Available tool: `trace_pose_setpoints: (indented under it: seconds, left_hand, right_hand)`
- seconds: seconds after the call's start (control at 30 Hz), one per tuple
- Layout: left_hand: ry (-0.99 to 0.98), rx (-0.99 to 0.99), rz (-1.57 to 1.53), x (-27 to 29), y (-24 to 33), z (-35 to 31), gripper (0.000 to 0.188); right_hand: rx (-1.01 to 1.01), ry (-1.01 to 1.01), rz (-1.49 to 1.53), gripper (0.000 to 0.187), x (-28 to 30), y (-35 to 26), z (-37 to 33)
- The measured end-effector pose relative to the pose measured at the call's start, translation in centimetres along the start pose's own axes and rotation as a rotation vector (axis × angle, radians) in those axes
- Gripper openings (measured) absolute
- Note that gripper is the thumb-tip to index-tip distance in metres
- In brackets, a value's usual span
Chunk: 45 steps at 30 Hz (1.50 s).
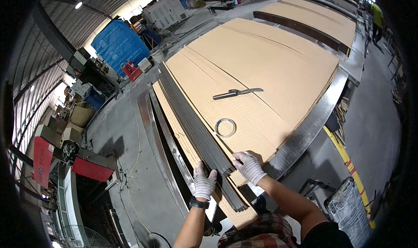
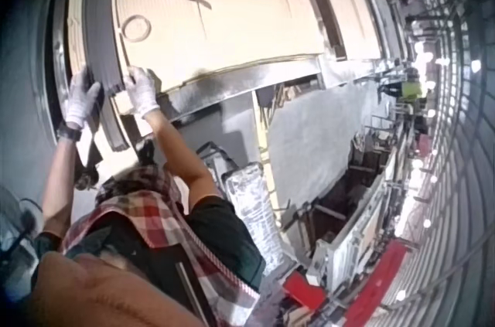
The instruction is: Organizing and applying labels to thin cardboard strips on an industrial workbench.
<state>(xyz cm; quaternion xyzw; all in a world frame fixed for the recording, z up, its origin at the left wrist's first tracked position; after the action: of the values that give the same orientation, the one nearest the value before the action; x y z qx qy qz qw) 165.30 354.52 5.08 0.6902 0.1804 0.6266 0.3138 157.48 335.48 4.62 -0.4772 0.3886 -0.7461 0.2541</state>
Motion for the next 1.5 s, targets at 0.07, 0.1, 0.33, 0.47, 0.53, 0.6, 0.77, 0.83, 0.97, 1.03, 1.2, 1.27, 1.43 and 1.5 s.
trace_pose_setpoints:
  seconds: [0.07,0.1,0.33,0.47,0.53,0.6,0.77,0.83,0.97,1.03,1.2,1.27,1.43,1.5]
  left_hand:
    - [-0.003,0.005,-0.013,0.2,0.1,0.0,0.066]
    - [-0.013,0.011,-0.036,0.3,0.1,0.0,0.066]
    - [-0.105,0.066,-0.145,0.7,-0.2,0.2,0.063]
    - [-0.033,-0.134,0.013,0.8,-0.5,0.8,0.059]
    - [-0.062,-0.125,-0.031,0.3,-1.6,1.5,0.058]
    - [-0.176,-0.032,-0.092,0.7,-1.0,1.6,0.055]
    - [-0.178,-0.088,-0.192,1.3,-1.1,2.5,0.056]
    - [-0.120,-0.214,0.057,2.2,-0.6,2.7,0.056]
    - [-0.160,-0.481,0.446,4.7,2.4,5.8,0.084]
    - [-0.395,-0.796,0.548,4.2,4.7,6.8,0.119]
    - [-0.623,-1.339,0.822,1.8,7.3,7.8,0.126]
    - [-0.635,-1.495,0.780,0.8,7.2,8.4,0.124]
    - [-0.733,-1.579,0.687,-1.0,7.1,9.1,0.123]
    - [-0.748,-1.591,0.668,-1.3,6.8,9.2,0.125]
  right_hand:
    - [-0.024,-0.002,0.025,0.026,-0.3,0.4,-0.1]
    - [-0.002,-0.004,0.012,0.027,-0.5,0.5,-0.2]
    - [-0.109,0.001,0.098,0.024,0.2,-1.4,-0.3]
    - [0.023,-0.247,-0.344,0.023,-0.8,-3.3,1.6]
    - [0.016,-0.374,-0.609,0.024,-1.6,-3.6,2.2]
    - [0.015,-0.231,-0.539,0.027,-2.2,-4.6,3.2]
    - [0.039,-0.246,-0.527,0.036,-5.0,-5.3,4.4]
    - [-0.041,-0.040,-0.393,0.038,-3.7,-4.2,3.8]
    - [-0.092,0.065,-0.161,0.037,-1.7,-0.4,0.4]
    - [-0.102,0.094,-0.128,0.036,-1.1,-1.1,-0.5]
    - [0.248,0.318,-0.311,0.042,0.3,-8.0,-6.7]
    - [0.395,0.352,-0.390,0.053,-0.5,-9.8,-12.7]
    - [0.250,0.321,-0.570,0.066,-3.1,-10.8,-15.5]
    - [0.226,0.359,-0.472,0.069,-4.0,-10.4,-10.8]
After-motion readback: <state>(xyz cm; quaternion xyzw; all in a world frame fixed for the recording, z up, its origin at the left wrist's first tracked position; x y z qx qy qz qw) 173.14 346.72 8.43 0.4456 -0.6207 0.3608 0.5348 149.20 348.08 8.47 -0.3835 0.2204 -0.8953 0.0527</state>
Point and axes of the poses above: each hand's wrist, its own z-axis towards the middle knuckle, its own x-axis out of the back of the hand, y = z × x, the point moved 5 cm from there along z, towards the middle knuckle, and after that the axes turned 12 degrees about x, right-handed, at the moved point
